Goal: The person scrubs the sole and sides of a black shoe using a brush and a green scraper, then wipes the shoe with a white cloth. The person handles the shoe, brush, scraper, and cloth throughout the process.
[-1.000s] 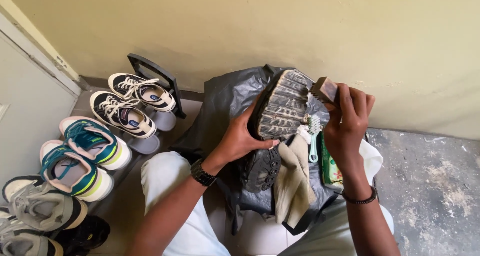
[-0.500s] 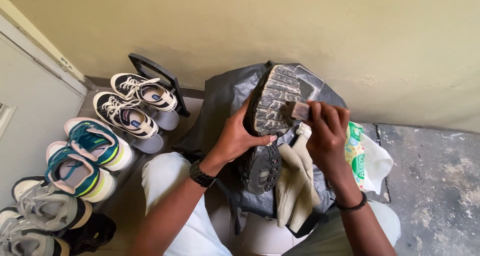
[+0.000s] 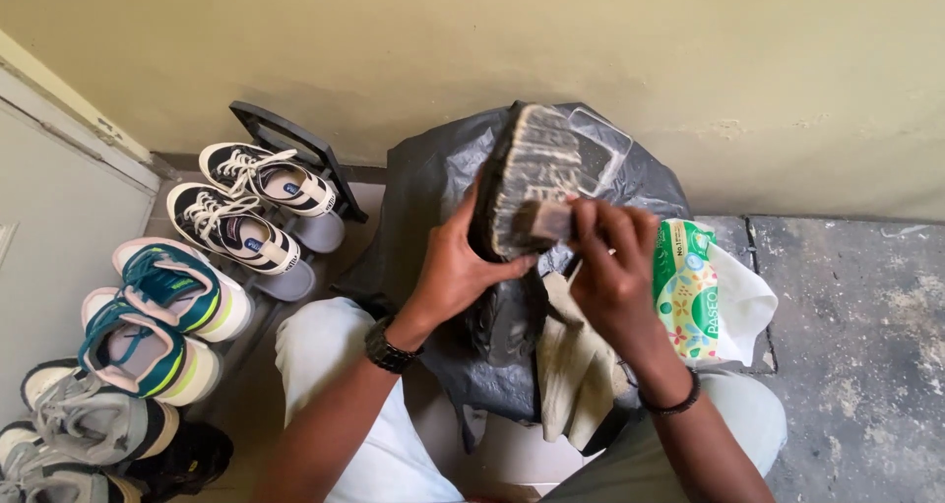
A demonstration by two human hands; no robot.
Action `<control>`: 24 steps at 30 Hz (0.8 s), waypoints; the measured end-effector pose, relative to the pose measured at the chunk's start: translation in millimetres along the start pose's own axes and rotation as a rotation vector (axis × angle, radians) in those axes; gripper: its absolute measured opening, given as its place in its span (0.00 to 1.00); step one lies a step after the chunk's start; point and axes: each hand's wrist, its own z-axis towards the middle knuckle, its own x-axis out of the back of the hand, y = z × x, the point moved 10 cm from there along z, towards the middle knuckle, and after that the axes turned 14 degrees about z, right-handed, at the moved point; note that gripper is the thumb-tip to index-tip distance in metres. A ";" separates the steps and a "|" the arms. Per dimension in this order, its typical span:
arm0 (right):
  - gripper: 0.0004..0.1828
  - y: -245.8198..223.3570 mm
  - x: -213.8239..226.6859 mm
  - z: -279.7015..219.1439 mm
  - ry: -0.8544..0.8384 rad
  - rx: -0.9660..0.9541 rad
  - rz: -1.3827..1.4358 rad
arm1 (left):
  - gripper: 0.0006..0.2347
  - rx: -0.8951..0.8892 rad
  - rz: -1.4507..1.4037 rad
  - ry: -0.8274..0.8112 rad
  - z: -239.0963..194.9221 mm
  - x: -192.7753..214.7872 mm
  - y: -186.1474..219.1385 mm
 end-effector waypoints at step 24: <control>0.17 105.7 -65.4 -118.9 -0.271 -0.943 0.310 | 0.48 -0.024 -0.016 0.113 6.0 44.9 -2.7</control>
